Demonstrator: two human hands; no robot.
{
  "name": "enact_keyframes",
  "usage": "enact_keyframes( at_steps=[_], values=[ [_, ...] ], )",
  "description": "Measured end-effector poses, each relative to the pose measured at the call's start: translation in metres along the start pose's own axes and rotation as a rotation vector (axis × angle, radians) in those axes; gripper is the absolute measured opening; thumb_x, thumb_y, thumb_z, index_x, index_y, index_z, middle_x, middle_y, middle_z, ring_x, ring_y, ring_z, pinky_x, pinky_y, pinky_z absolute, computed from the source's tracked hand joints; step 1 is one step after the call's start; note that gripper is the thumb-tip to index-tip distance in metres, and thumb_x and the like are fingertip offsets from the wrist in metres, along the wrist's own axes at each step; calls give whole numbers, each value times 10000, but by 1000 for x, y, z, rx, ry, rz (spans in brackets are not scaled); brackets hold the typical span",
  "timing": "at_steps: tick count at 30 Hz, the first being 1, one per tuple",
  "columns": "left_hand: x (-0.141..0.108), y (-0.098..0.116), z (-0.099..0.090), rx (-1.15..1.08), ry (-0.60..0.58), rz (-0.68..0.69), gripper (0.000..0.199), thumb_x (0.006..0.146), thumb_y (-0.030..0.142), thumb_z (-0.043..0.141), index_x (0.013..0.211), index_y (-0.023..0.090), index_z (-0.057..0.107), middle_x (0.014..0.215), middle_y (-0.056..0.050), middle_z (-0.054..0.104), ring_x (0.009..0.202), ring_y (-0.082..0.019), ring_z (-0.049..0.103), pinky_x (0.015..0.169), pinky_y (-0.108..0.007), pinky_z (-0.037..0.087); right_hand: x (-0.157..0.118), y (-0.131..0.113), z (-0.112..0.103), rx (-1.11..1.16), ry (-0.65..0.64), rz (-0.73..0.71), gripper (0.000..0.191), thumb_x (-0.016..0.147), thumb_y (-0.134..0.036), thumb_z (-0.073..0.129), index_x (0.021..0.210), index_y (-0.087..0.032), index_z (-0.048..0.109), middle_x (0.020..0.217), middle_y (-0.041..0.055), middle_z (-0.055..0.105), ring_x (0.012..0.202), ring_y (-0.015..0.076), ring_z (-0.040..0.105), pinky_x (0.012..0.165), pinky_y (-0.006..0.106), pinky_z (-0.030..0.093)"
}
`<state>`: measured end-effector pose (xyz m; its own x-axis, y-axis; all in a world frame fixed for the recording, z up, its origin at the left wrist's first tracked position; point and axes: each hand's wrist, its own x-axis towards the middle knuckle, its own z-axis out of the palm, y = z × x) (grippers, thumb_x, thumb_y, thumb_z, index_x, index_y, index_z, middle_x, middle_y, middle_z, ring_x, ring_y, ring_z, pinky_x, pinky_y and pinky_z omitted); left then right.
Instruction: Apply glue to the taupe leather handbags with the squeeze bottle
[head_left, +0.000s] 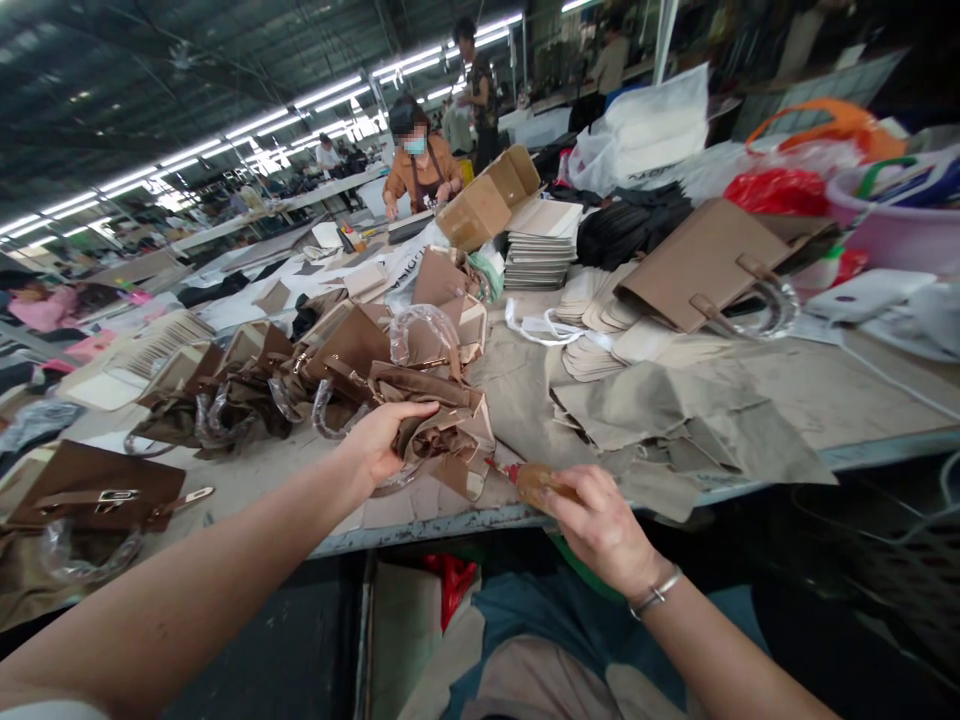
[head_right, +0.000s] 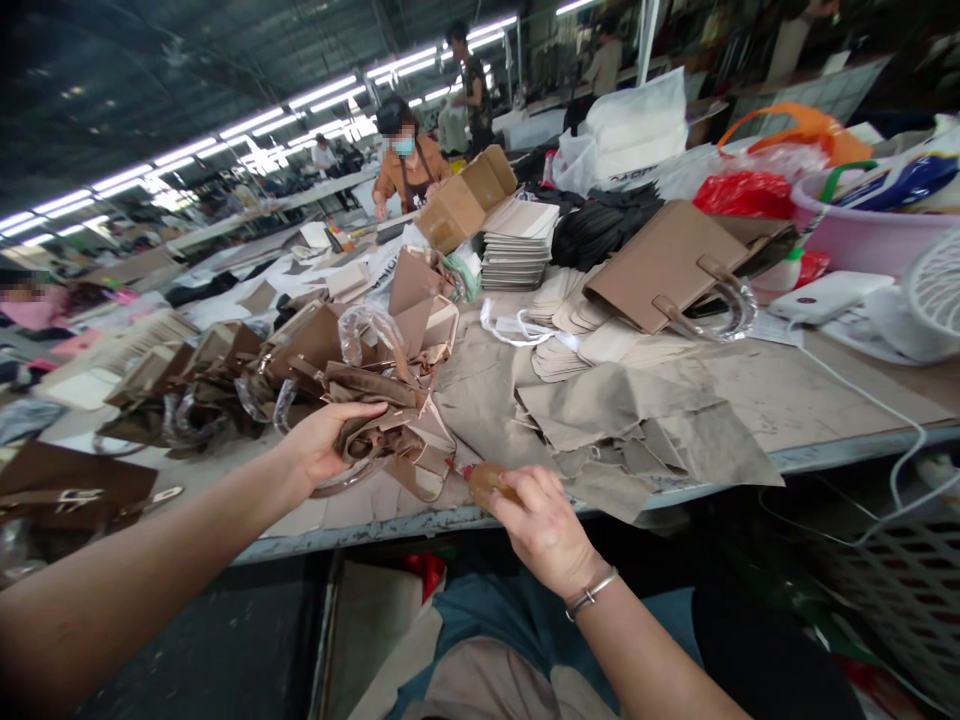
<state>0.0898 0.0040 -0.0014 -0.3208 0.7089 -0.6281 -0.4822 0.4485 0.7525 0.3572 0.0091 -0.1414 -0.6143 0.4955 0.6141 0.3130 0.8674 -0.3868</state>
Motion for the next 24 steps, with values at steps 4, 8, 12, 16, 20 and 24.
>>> enact_keyframes(
  at_steps=[4,8,12,16,20,24],
  values=[
    [1,0,3,-14,9,-1,109,750,-12,593,734,67,666,607,-98,720,428,-175,651,358,-211,528,-2,5,3,74,41,44,277,816,-43,531,990,-217,658,1018,99,549,910,216,517,757,369,490],
    [4,-1,5,-12,-13,-8,121,765,-3,577,722,72,662,587,-90,715,412,-166,641,355,-214,528,-5,4,4,140,-40,43,262,819,-44,541,985,-217,645,1030,90,543,904,205,510,746,343,484],
    [7,-2,7,-4,-31,2,120,770,2,577,725,70,664,595,-81,719,419,-156,641,355,-209,528,-3,0,-1,172,-29,30,260,818,-35,538,985,-210,635,1031,88,537,903,199,502,751,335,470],
    [10,-2,9,3,-27,12,112,756,0,591,733,82,663,607,-81,723,445,-169,657,364,-217,535,-1,-4,-7,184,-90,-12,227,825,-40,511,914,-204,640,972,76,556,848,187,507,722,322,462],
    [9,-2,10,-3,-36,25,128,746,-7,594,789,83,674,642,-85,734,482,-176,673,380,-222,545,-4,0,-9,127,-117,-15,223,839,-57,512,916,-212,651,999,82,569,880,200,514,756,346,466],
    [8,-3,11,-5,-26,27,126,748,-6,590,793,73,677,633,-82,732,464,-167,662,386,-225,548,-6,2,-12,114,-108,-31,232,843,-57,513,942,-217,649,1018,85,570,902,208,515,769,357,472]
  ],
)
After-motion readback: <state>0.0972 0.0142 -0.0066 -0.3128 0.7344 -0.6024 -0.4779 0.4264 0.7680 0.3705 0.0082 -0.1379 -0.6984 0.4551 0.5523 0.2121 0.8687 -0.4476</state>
